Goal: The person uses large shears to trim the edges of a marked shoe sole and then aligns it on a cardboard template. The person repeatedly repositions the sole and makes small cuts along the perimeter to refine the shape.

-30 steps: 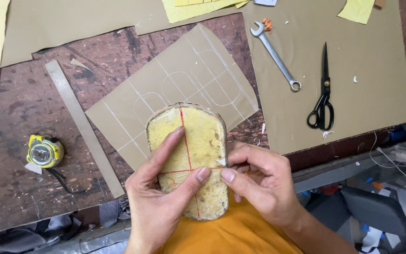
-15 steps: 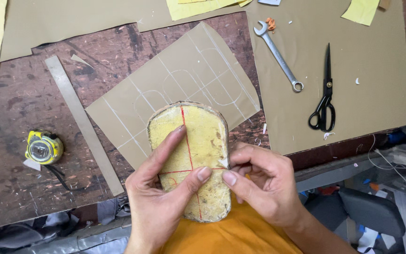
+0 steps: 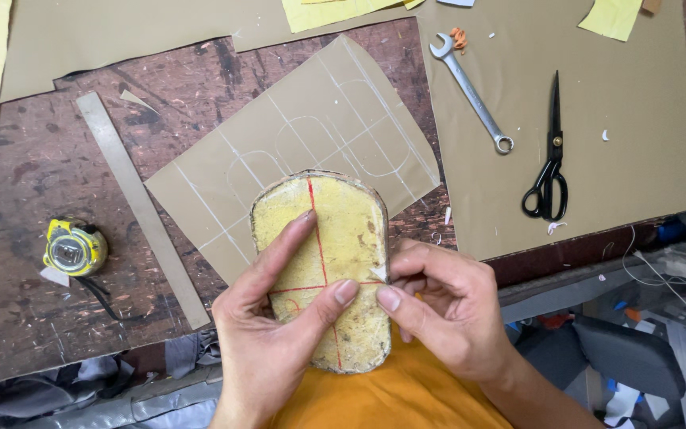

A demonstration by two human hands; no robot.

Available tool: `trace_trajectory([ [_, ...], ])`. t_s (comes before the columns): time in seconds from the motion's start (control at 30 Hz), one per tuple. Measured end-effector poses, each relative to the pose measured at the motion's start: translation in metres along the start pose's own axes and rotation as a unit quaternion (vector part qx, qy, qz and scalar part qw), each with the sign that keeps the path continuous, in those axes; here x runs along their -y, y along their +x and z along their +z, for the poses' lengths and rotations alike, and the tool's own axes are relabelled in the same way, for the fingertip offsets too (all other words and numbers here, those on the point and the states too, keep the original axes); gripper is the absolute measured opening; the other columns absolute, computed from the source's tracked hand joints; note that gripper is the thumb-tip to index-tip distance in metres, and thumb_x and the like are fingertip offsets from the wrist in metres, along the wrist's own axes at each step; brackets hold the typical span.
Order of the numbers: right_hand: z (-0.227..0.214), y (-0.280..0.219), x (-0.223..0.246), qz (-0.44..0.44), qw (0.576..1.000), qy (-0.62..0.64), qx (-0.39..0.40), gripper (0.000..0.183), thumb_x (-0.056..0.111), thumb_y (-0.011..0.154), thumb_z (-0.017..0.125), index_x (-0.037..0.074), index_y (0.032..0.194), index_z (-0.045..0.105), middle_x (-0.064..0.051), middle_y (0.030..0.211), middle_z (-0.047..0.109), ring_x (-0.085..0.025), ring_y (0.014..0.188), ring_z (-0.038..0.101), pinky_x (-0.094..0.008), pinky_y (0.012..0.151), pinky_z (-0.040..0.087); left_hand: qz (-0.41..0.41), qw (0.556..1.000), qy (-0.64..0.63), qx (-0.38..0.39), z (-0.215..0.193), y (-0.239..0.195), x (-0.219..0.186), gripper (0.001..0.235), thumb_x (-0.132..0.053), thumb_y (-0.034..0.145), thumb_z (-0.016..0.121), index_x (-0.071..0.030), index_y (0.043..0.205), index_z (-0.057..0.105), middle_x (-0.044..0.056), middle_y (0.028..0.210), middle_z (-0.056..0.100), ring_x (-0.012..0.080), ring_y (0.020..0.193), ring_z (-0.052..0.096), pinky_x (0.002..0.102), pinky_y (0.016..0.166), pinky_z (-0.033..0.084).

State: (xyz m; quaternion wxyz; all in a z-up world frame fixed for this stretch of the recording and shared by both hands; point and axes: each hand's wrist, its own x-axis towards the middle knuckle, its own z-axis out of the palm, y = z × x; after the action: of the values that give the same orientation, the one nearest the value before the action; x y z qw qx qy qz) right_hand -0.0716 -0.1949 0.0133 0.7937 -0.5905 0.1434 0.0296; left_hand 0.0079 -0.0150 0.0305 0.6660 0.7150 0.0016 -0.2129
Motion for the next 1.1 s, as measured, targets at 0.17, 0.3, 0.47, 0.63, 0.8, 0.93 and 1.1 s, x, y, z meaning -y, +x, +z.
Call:
trace_trajectory([
  [0.17,0.001,0.0,0.0,0.007,1.0,0.01,-0.003,0.009,-0.004,0.094,0.068,-0.008,0.102,0.065,-0.008,0.089,0.059,-0.007,0.069,0.057,-0.022,0.056,0.046,0.01,1.0,0.009,-0.004,0.0,-0.001,0.002,0.063,-0.003,0.079,0.084,0.0,0.138,0.064,0.013,0.125,0.076,0.0153,0.111,0.072,0.031,0.098,0.06],
  [0.3,0.002,0.002,-0.004,0.01,1.0,-0.001,-0.012,0.012,-0.004,0.094,0.069,-0.006,0.104,0.065,-0.007,0.09,0.062,-0.007,0.068,0.056,-0.021,0.058,0.045,0.047,0.998,0.031,-0.008,0.003,-0.002,0.002,0.061,-0.001,0.079,0.084,0.001,0.137,0.064,0.013,0.128,0.075,0.0165,0.115,0.071,0.032,0.1,0.059],
  [0.47,-0.01,0.001,-0.024,0.06,0.997,0.01,-0.049,0.015,-0.002,0.092,0.067,-0.006,0.107,0.069,-0.007,0.085,0.068,-0.008,0.057,0.055,-0.022,0.048,0.044,0.069,0.996,-0.052,-0.016,0.008,-0.005,0.005,0.068,-0.003,0.085,0.08,-0.006,0.144,0.046,0.007,0.142,0.058,0.0139,0.127,0.06,0.029,0.105,0.053],
  [0.63,-0.034,0.002,-0.044,-0.023,0.984,0.147,-0.093,0.017,-0.004,0.097,0.066,-0.008,0.113,0.063,-0.013,0.093,0.069,-0.009,0.059,0.054,-0.021,0.051,0.042,-0.053,0.985,-0.163,0.02,0.006,-0.016,0.004,0.063,-0.003,0.092,0.071,-0.024,0.145,0.045,0.014,0.117,0.081,0.0205,0.105,0.078,0.032,0.092,0.064],
  [0.8,-0.047,-0.004,-0.053,-0.047,0.979,0.176,-0.091,0.019,-0.002,0.099,0.061,-0.009,0.116,0.063,-0.019,0.101,0.073,-0.009,0.058,0.054,-0.019,0.05,0.043,0.075,0.997,-0.013,0.023,0.008,-0.027,0.001,0.032,-0.003,0.091,0.075,0.001,0.122,0.072,0.013,0.111,0.08,0.0202,0.102,0.08,0.031,0.089,0.065],
  [0.93,-0.051,-0.006,-0.056,-0.063,0.976,0.192,-0.075,0.02,-0.001,0.101,0.061,-0.009,0.12,0.062,-0.019,0.102,0.072,-0.009,0.061,0.055,-0.019,0.052,0.043,0.174,0.983,0.057,0.01,0.007,-0.029,-0.002,0.027,-0.006,0.092,0.077,0.001,0.118,0.071,0.013,0.105,0.08,0.0185,0.097,0.081,0.028,0.085,0.063],
  [1.1,-0.05,-0.004,-0.053,-0.084,0.979,0.178,-0.06,0.017,-0.002,0.105,0.062,-0.01,0.12,0.061,-0.019,0.1,0.07,-0.009,0.065,0.055,-0.02,0.054,0.043,0.166,0.986,0.029,-0.012,0.008,-0.029,-0.003,0.023,-0.006,0.093,0.076,0.001,0.115,0.072,0.012,0.102,0.08,0.0183,0.091,0.082,0.027,0.081,0.064],
])
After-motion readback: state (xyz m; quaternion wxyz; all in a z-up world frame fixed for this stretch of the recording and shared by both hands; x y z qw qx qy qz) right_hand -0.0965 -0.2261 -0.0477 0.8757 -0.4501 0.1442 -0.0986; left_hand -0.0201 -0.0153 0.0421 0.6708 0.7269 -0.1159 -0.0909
